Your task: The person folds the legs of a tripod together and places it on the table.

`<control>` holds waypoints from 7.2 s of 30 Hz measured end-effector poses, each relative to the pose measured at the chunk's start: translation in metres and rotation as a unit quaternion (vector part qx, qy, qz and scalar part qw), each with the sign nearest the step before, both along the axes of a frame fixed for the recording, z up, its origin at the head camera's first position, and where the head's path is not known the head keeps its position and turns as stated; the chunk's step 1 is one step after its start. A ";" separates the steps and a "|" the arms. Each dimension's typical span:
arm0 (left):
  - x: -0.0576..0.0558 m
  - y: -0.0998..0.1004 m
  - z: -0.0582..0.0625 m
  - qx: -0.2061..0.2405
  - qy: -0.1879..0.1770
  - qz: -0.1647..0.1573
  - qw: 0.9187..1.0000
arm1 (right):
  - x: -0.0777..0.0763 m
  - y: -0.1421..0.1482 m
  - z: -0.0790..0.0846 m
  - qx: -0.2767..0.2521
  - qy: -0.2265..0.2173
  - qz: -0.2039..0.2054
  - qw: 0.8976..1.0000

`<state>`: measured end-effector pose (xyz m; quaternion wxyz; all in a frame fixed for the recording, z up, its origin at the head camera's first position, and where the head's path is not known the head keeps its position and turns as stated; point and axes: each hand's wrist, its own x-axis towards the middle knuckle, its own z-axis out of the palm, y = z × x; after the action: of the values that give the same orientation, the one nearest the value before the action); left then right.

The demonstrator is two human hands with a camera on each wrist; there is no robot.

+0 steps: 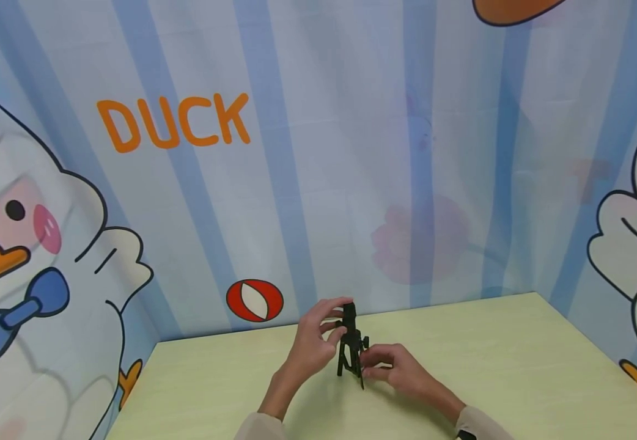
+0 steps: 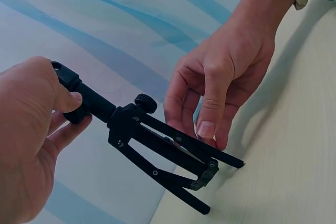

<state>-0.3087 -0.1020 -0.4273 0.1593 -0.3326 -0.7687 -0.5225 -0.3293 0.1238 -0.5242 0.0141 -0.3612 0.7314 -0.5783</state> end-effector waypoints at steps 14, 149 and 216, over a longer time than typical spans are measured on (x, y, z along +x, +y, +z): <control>-0.002 0.002 -0.001 0.024 -0.004 -0.002 1.000 | -0.001 0.006 0.004 -0.027 -0.023 -0.076 0.996; -0.002 0.004 -0.003 0.050 0.094 0.044 0.993 | 0.010 -0.003 0.002 0.023 -0.021 0.015 0.999; -0.003 -0.002 -0.005 0.053 0.105 -0.007 0.993 | 0.004 -0.006 -0.002 0.023 -0.026 0.056 0.998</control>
<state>-0.3118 -0.1044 -0.4328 0.2528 -0.3825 -0.7167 -0.5255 -0.3253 0.1173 -0.5263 0.0737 -0.3865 0.7221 -0.5690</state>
